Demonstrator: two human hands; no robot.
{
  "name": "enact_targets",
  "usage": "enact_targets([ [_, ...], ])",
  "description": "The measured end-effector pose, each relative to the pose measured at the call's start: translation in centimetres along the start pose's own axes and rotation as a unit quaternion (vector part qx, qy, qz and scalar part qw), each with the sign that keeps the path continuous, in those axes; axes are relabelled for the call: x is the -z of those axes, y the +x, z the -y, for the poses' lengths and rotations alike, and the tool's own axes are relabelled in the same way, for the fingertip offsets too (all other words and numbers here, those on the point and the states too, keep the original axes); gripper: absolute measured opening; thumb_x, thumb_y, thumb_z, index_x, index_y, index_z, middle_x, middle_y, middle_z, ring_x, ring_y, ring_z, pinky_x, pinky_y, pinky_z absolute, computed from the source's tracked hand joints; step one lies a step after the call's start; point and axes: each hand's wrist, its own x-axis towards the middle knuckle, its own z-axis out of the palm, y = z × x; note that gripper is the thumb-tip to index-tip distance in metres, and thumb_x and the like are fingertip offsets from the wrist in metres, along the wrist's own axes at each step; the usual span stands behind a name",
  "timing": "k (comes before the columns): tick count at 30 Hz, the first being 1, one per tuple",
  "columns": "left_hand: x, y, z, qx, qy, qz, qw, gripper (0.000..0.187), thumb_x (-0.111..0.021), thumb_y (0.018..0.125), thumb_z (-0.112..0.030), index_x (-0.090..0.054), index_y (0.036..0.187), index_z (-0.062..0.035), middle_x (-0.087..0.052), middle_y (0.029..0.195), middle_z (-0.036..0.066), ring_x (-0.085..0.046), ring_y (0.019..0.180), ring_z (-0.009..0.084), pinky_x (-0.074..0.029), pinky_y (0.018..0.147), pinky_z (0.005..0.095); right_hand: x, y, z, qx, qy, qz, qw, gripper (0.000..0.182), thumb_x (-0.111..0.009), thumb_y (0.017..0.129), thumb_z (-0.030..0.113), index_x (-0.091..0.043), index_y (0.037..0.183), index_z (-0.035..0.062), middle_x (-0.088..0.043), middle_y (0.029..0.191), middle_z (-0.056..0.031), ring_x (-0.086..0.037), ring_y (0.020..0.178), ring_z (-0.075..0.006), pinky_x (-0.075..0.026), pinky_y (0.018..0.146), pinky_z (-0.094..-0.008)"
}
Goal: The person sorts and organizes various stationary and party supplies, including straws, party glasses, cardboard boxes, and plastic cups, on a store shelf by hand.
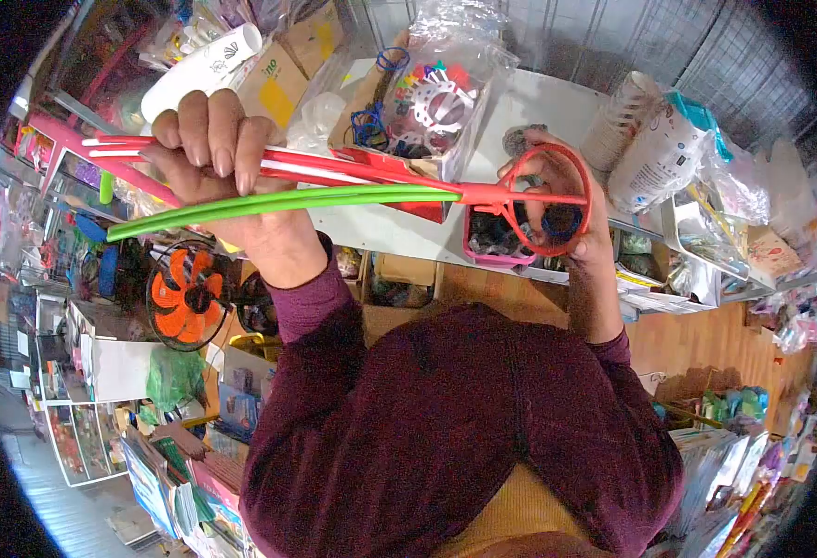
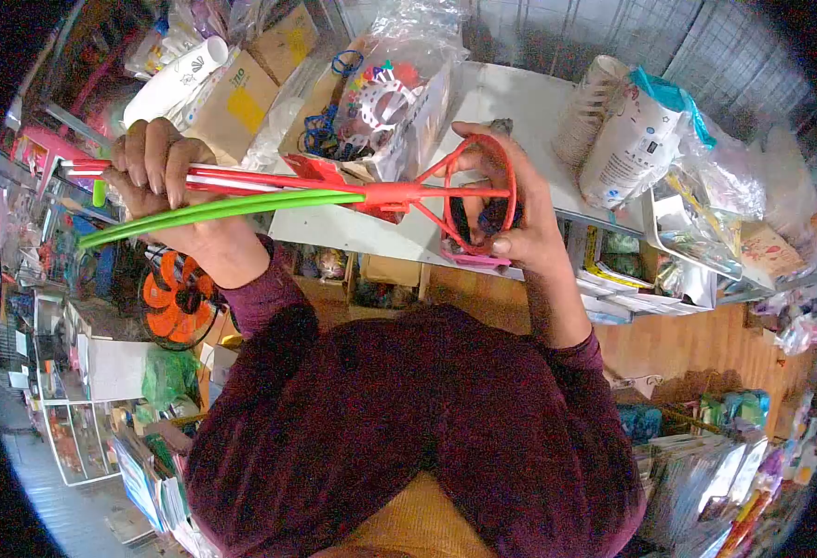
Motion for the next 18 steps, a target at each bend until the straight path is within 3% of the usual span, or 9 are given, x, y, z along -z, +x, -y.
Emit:
enact_targets([
  [6, -1.0, 1.6, -0.7, 0.084, -0.004, 0.169, 0.982, 0.03, -0.04, 0.096, -0.032, -0.041, 0.082, -0.0059, -0.04, 0.065, 0.007, -0.043, 0.055, 0.0158, -0.043, 0.038, 0.0225, -0.6, -0.2, -0.2, -0.018, 0.014, 0.008, 1.0, 0.108, -0.078, 0.052, 0.051, -0.031, 0.131, -0.0057, -0.055, 0.106, -0.0129, -0.051, 0.051, -0.0098, -0.04, 0.045, -0.0197],
  [9, -2.1, 2.0, -0.9, 0.082, 0.055, 0.175, 0.98, 0.023, -0.049, 0.092, -0.025, -0.046, 0.081, -0.0056, -0.041, 0.062, 0.003, -0.04, 0.05, 0.011, -0.04, 0.032, 0.0192, -1.0, -0.2, -0.7, -0.019, 0.047, 0.013, 0.999, 0.107, -0.077, 0.054, 0.051, -0.031, 0.132, -0.0055, -0.056, 0.105, -0.0134, -0.05, 0.051, -0.0093, -0.04, 0.045, -0.0199],
  [18, -2.5, 2.6, -1.4, 0.058, 0.1, 0.186, 0.976, 0.025, -0.05, 0.092, -0.027, -0.048, 0.08, -0.0049, -0.043, 0.06, 0.003, -0.039, 0.048, 0.0112, -0.041, 0.034, 0.0199, -1.2, -0.2, -1.1, -0.011, 0.066, 0.018, 0.998, 0.107, -0.076, 0.056, 0.053, -0.03, 0.131, -0.0067, -0.058, 0.103, -0.0156, -0.05, 0.05, -0.0095, -0.039, 0.046, -0.02],
])
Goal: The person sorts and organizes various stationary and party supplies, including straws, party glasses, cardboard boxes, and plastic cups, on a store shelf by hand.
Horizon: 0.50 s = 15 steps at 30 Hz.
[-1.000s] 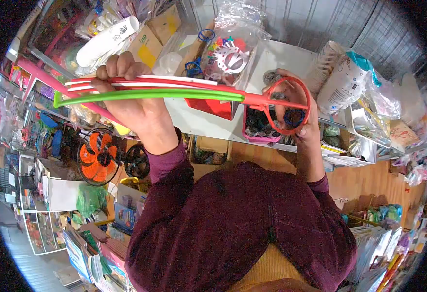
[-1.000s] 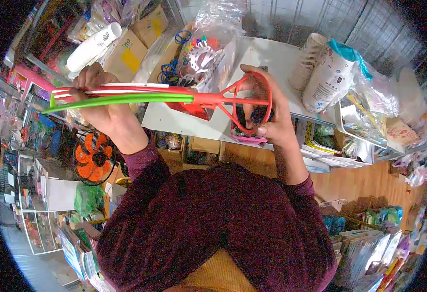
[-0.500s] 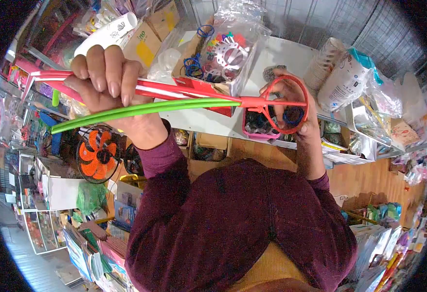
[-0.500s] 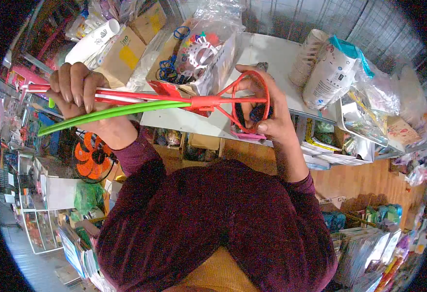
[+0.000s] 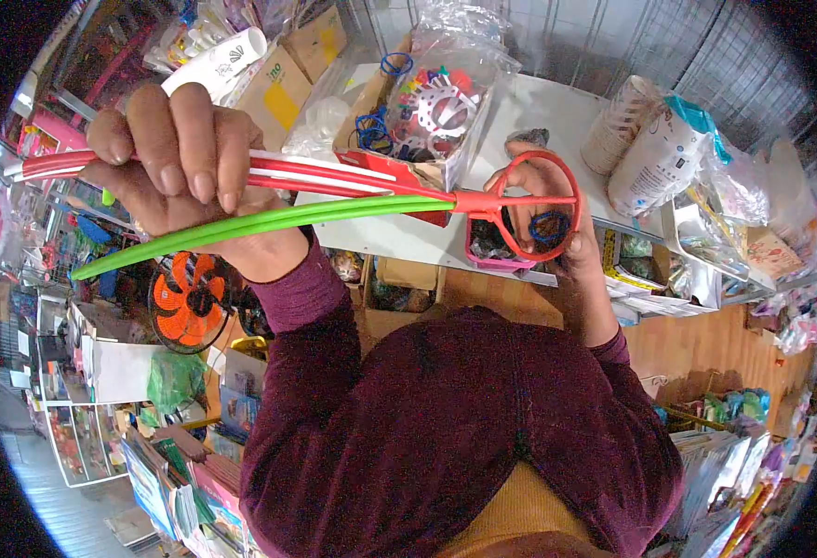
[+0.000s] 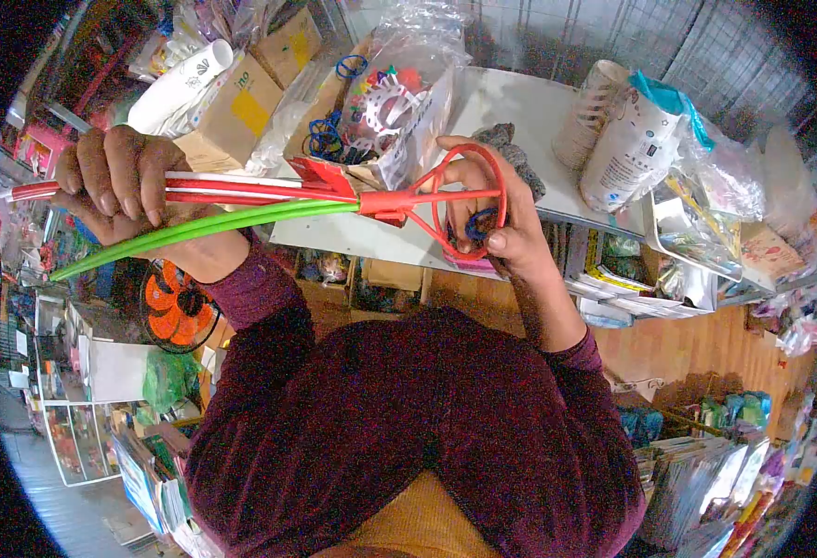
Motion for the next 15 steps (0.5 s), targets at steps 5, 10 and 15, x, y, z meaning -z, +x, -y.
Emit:
enact_targets([
  [5, 0.1, 0.8, -0.4, 0.05, -0.041, 0.103, 0.993, 0.026, -0.043, 0.095, -0.032, -0.044, 0.089, -0.0062, -0.042, 0.066, 0.007, -0.042, 0.053, 0.0145, -0.042, 0.039, 0.0225, 0.1, 0.2, -0.2, 0.005, -0.017, 0.013, 1.0, 0.106, -0.073, 0.057, 0.056, -0.031, 0.131, -0.0069, -0.058, 0.102, -0.017, -0.052, 0.051, -0.0099, -0.039, 0.046, -0.0205],
  [10, -1.5, 2.0, -0.5, 0.109, 0.012, 0.155, 0.982, 0.028, -0.042, 0.094, -0.035, -0.047, 0.094, -0.0074, -0.045, 0.068, 0.007, -0.043, 0.053, 0.014, -0.043, 0.04, 0.0218, -0.1, 0.2, -1.0, 0.005, 0.01, -0.01, 1.0, 0.106, -0.071, 0.058, 0.059, -0.031, 0.131, -0.0069, -0.058, 0.102, -0.0171, -0.053, 0.052, -0.0099, -0.039, 0.045, -0.0198],
  [15, -1.7, 2.5, 0.4, 0.109, 0.028, 0.126, 0.986, 0.016, -0.049, 0.093, -0.022, -0.05, 0.093, -0.0063, -0.046, 0.066, 0.005, -0.045, 0.054, 0.0125, -0.044, 0.044, 0.0202, -0.5, -0.1, -1.4, -0.027, 0.058, -0.019, 0.998, 0.104, -0.068, 0.06, 0.062, -0.032, 0.131, -0.0037, -0.059, 0.103, -0.0172, -0.053, 0.054, -0.0102, -0.039, 0.045, -0.0192],
])
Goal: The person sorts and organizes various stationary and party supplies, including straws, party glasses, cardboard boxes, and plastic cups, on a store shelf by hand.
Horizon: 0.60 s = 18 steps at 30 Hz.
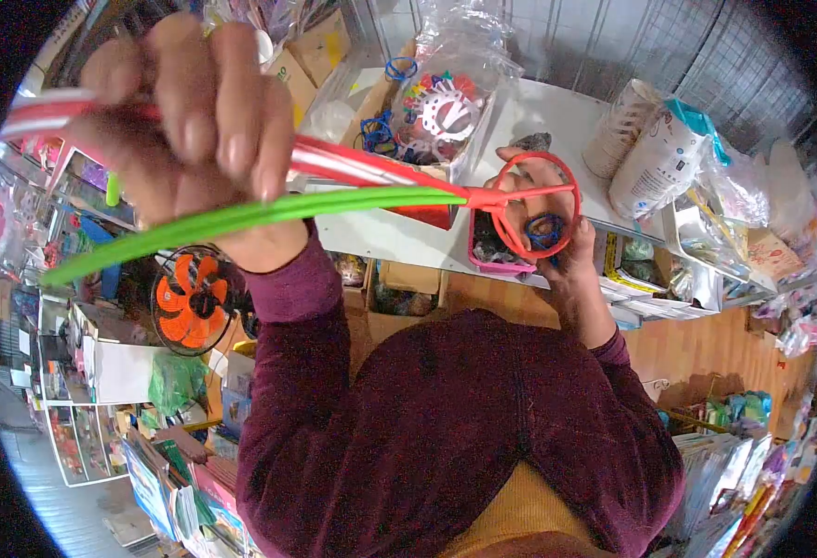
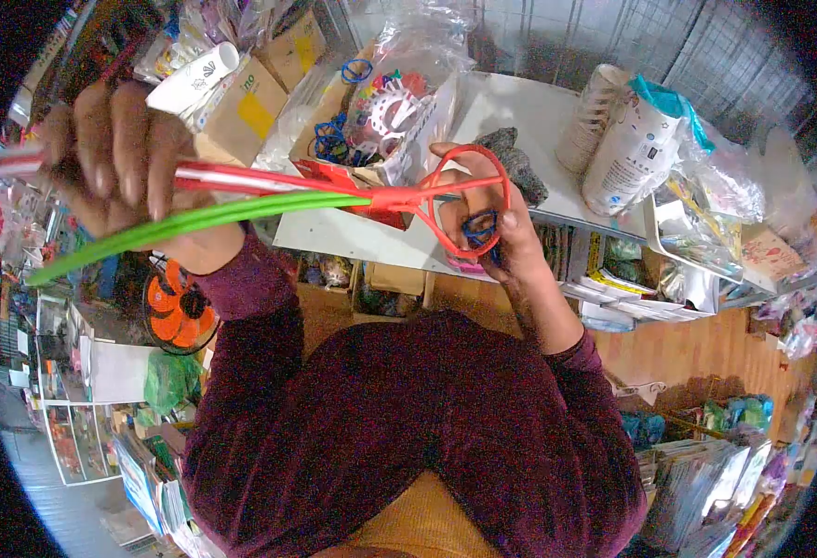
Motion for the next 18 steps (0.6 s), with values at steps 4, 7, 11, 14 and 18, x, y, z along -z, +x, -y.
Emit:
enact_targets([
  [4, 1.4, -1.7, 2.4, -0.073, -0.06, -0.143, 0.985, 0.024, -0.047, 0.094, -0.029, -0.053, 0.103, -0.0075, -0.043, 0.079, 0.004, -0.041, 0.069, 0.0159, -0.038, 0.053, 0.0258, -0.9, -0.1, 0.6, -0.029, 0.059, -0.041, 0.997, 0.097, -0.06, 0.065, 0.068, -0.034, 0.132, 0.0019, -0.058, 0.105, -0.0191, -0.052, 0.054, -0.0095, -0.04, 0.043, -0.0183],
  [7, 1.8, -2.1, 2.8, -0.173, -0.067, -0.341, 0.921, 0.013, -0.054, 0.088, -0.013, -0.049, 0.091, -0.0016, -0.039, 0.072, 0.003, -0.039, 0.064, 0.0146, -0.042, 0.06, 0.0246, -0.6, -0.1, 1.0, -0.074, 0.055, -0.038, 0.995, 0.097, -0.051, 0.067, 0.074, -0.035, 0.131, 0.0033, -0.059, 0.105, -0.0213, -0.053, 0.055, -0.0096, -0.039, 0.04, -0.018],
  [11, 1.8, -2.5, 2.7, -0.183, -0.058, -0.383, 0.904, 0.011, -0.056, 0.086, -0.009, -0.05, 0.088, -0.0014, -0.038, 0.072, 0.003, -0.039, 0.065, 0.0148, -0.04, 0.062, 0.0247, 0.3, 0.2, 0.9, -0.099, 0.099, -0.01, 0.99, 0.1, -0.041, 0.067, 0.081, -0.038, 0.129, 0.0029, -0.059, 0.102, -0.0245, -0.054, 0.054, -0.0107, -0.039, 0.037, -0.0186],
  [14, 1.9, -3.2, 2.7, -0.152, -0.06, -0.338, 0.927, 0.019, -0.06, 0.086, -0.021, -0.054, 0.097, -0.0069, -0.042, 0.075, 0.003, -0.042, 0.072, 0.0145, -0.042, 0.066, 0.0274, 0.5, 0.3, 0.9, -0.109, 0.156, -0.006, 0.982, 0.098, -0.042, 0.067, 0.08, -0.039, 0.128, 0.0027, -0.058, 0.101, -0.0264, -0.052, 0.051, -0.0106, -0.039, 0.036, -0.0189],
  [18, 1.2, -3.0, 3.4, -0.155, -0.034, -0.328, 0.931, 0.018, -0.059, 0.087, -0.024, -0.055, 0.098, -0.009, -0.043, 0.076, 0.002, -0.041, 0.071, 0.0141, -0.039, 0.063, 0.0271, 0.8, 0.3, 0.5, -0.118, 0.161, -0.022, 0.98, 0.098, -0.043, 0.067, 0.08, -0.039, 0.128, 0.0034, -0.058, 0.101, -0.0275, -0.052, 0.05, -0.0108, -0.038, 0.036, -0.0188],
])
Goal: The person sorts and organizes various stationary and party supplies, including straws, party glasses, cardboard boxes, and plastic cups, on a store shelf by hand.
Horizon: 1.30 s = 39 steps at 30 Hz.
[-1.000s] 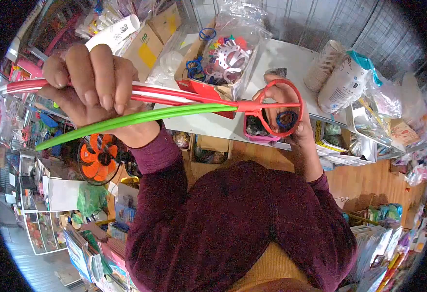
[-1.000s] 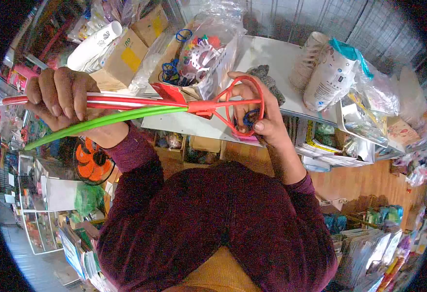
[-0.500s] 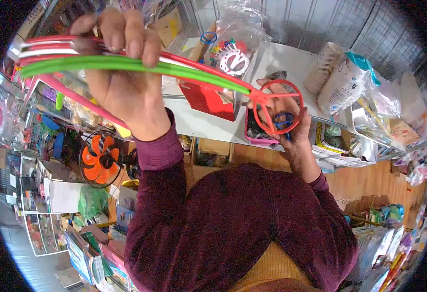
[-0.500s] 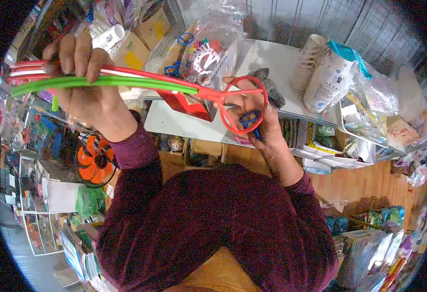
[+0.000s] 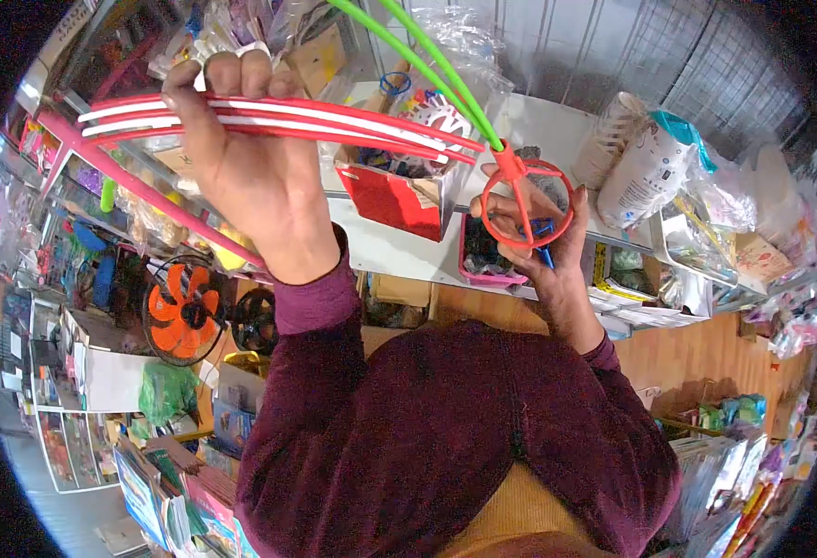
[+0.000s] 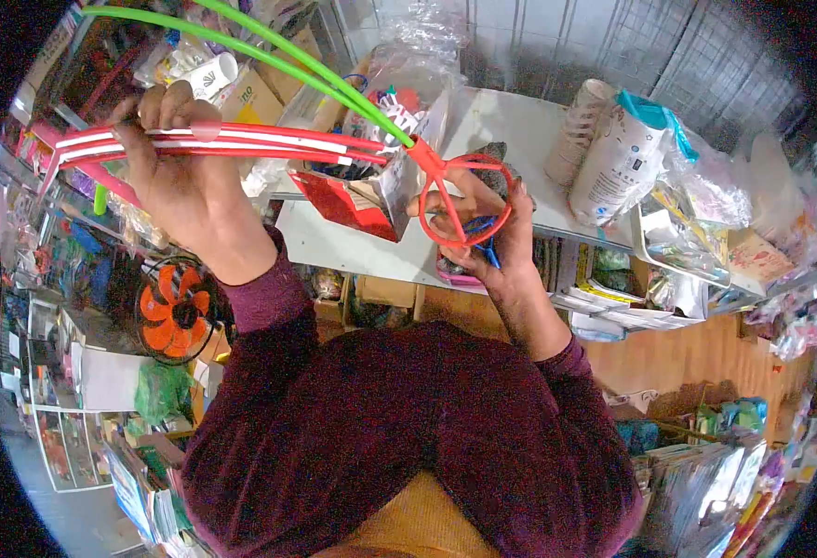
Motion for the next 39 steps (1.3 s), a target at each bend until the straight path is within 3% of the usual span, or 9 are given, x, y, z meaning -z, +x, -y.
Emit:
enact_targets([
  [3, 0.2, -0.2, 0.2, 0.004, -0.001, 0.013, 1.0, 0.02, -0.056, 0.089, -0.028, -0.055, 0.099, -0.0111, -0.043, 0.076, 0.001, -0.04, 0.07, 0.0139, -0.036, 0.061, 0.0271, -0.5, -0.1, 0.3, -0.004, 0.001, -0.006, 1.0, 0.098, -0.044, 0.066, 0.08, -0.039, 0.128, 0.0044, -0.057, 0.101, -0.0279, -0.052, 0.049, -0.0105, -0.039, 0.036, -0.0182],
  [8, -0.5, -0.8, 0.6, -0.066, 0.144, -0.006, 0.987, 0.025, -0.05, 0.092, -0.036, -0.051, 0.102, -0.0134, -0.043, 0.078, 0.001, -0.039, 0.069, 0.0141, -0.036, 0.059, 0.0288, -0.5, -0.1, 0.1, 0.009, -0.042, -0.016, 0.999, 0.098, -0.043, 0.067, 0.081, -0.038, 0.129, 0.0047, -0.058, 0.102, -0.0262, -0.053, 0.05, -0.0096, -0.039, 0.036, -0.0175],
  [11, -0.6, -1.1, 0.6, -0.036, 0.138, 0.007, 0.99, 0.025, -0.048, 0.092, -0.037, -0.049, 0.102, -0.0143, -0.044, 0.079, 0.001, -0.039, 0.069, 0.0144, -0.035, 0.059, 0.0291, -0.6, -0.2, 0.0, 0.015, -0.079, -0.023, 0.997, 0.1, -0.043, 0.066, 0.081, -0.037, 0.129, 0.0041, -0.06, 0.102, -0.024, -0.054, 0.051, -0.0086, -0.039, 0.036, -0.0172],
  [17, -0.9, -1.5, 1.0, -0.064, 0.198, 0.008, 0.978, 0.025, -0.048, 0.092, -0.038, -0.048, 0.101, -0.0153, -0.044, 0.078, 0.001, -0.039, 0.068, 0.0146, -0.035, 0.059, 0.0291, -0.9, -0.3, 0.1, 0.022, -0.09, -0.013, 0.996, 0.101, -0.043, 0.066, 0.081, -0.036, 0.131, 0.0038, -0.06, 0.102, -0.0226, -0.055, 0.051, -0.0078, -0.039, 0.036, -0.0166],
  [26, -0.6, -1.4, 0.2, -0.058, 0.17, 0.014, 0.984, 0.023, -0.05, 0.092, -0.037, -0.048, 0.1, -0.0154, -0.044, 0.078, 0.001, -0.041, 0.069, 0.0146, -0.038, 0.063, 0.0313, -0.8, -0.2, -0.2, 0.056, -0.098, 0.029, 0.993, 0.095, -0.059, 0.066, 0.07, -0.035, 0.131, 0.0044, -0.059, 0.105, -0.02, -0.056, 0.055, -0.0094, -0.037, 0.035, -0.0168],
  [39, 0.2, -1.5, 0.1, -0.031, 0.095, -0.019, 0.995, 0.023, -0.05, 0.092, -0.032, -0.05, 0.103, -0.0129, -0.041, 0.078, 0.001, -0.039, 0.07, 0.0133, -0.037, 0.063, 0.0271, -0.4, -0.1, 0.1, 0.079, -0.153, 0.025, 0.985, 0.1, -0.064, 0.063, 0.067, -0.03, 0.13, 0.0018, -0.058, 0.104, -0.0207, -0.053, 0.049, -0.0117, -0.031, 0.033, -0.0184],
])
